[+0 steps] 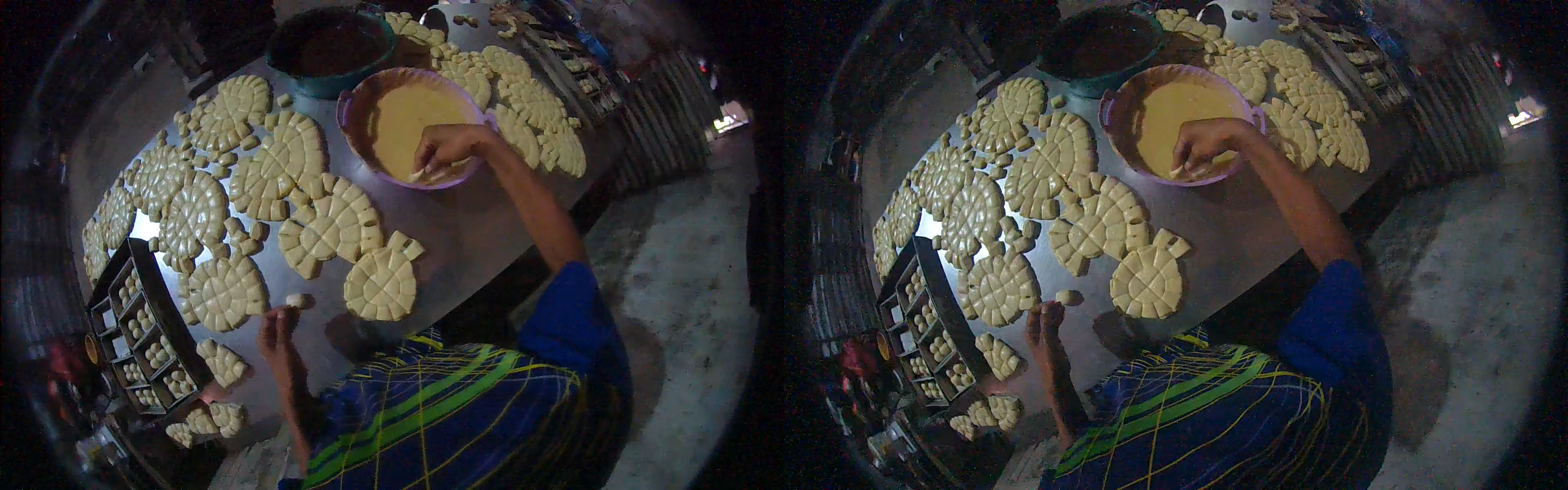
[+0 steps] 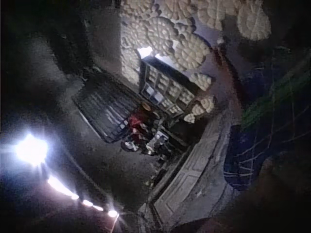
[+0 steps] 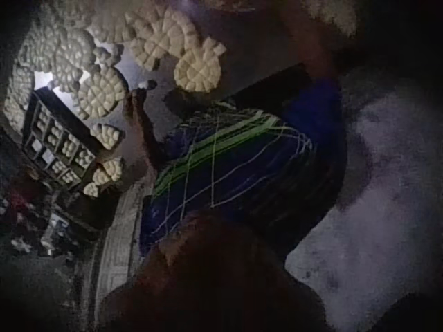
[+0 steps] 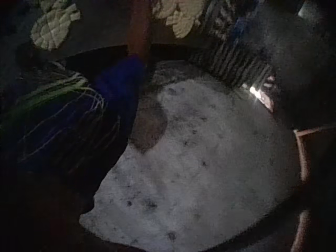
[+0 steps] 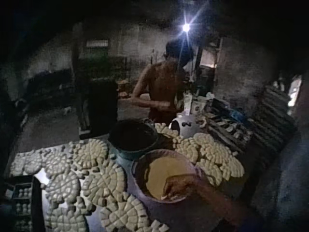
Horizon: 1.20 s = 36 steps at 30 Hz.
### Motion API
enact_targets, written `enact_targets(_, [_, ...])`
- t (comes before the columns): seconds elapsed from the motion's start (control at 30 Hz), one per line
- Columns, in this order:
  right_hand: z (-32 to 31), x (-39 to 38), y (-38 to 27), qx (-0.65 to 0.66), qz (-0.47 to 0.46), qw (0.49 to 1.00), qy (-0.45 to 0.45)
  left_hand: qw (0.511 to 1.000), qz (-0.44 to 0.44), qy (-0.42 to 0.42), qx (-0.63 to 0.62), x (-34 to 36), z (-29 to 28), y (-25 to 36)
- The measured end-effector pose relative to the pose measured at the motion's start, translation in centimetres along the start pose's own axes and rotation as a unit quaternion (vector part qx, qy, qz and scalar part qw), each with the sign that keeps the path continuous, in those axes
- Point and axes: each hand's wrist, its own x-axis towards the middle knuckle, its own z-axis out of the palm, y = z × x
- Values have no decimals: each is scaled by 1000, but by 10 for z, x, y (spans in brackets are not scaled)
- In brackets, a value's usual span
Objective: The person prepares pieces of dough by adding a dark filling from a bowl, rolling them into spheres by hand, and arranging them into metal baking tins.
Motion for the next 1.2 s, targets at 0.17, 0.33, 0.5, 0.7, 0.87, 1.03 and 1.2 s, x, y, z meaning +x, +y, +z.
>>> enact_targets(0.17, [5, -4, 18, 50, -16, 999, 8, 999, 8, -25, 19, -4, 5, 1])
enact_targets(0.33, [18, -14, -4, 299, -70, 949, 71, 996, -9, -67, -62, -7, 13, -2])
enact_targets(0.5, [99, -9, -77, 521, -230, 819, 71, 971, -97, -150, -159, -6, 38, 10])
enact_targets(0.7, [190, -4, -142, 651, -267, 708, 55, 925, -138, -251, -249, -25, 76, 47])
enact_targets(0.87, [226, -9, -154, 682, -269, 674, 84, 968, 3, -247, -49, -37, 65, 31])
enact_targets(1.03, [261, -9, -149, 705, -271, 649, 92, 912, -111, -219, -327, -49, 50, -2])
enact_targets(1.2, [290, -5, -152, 716, -275, 613, 189, 858, -148, -174, -460, -53, 54, 14])
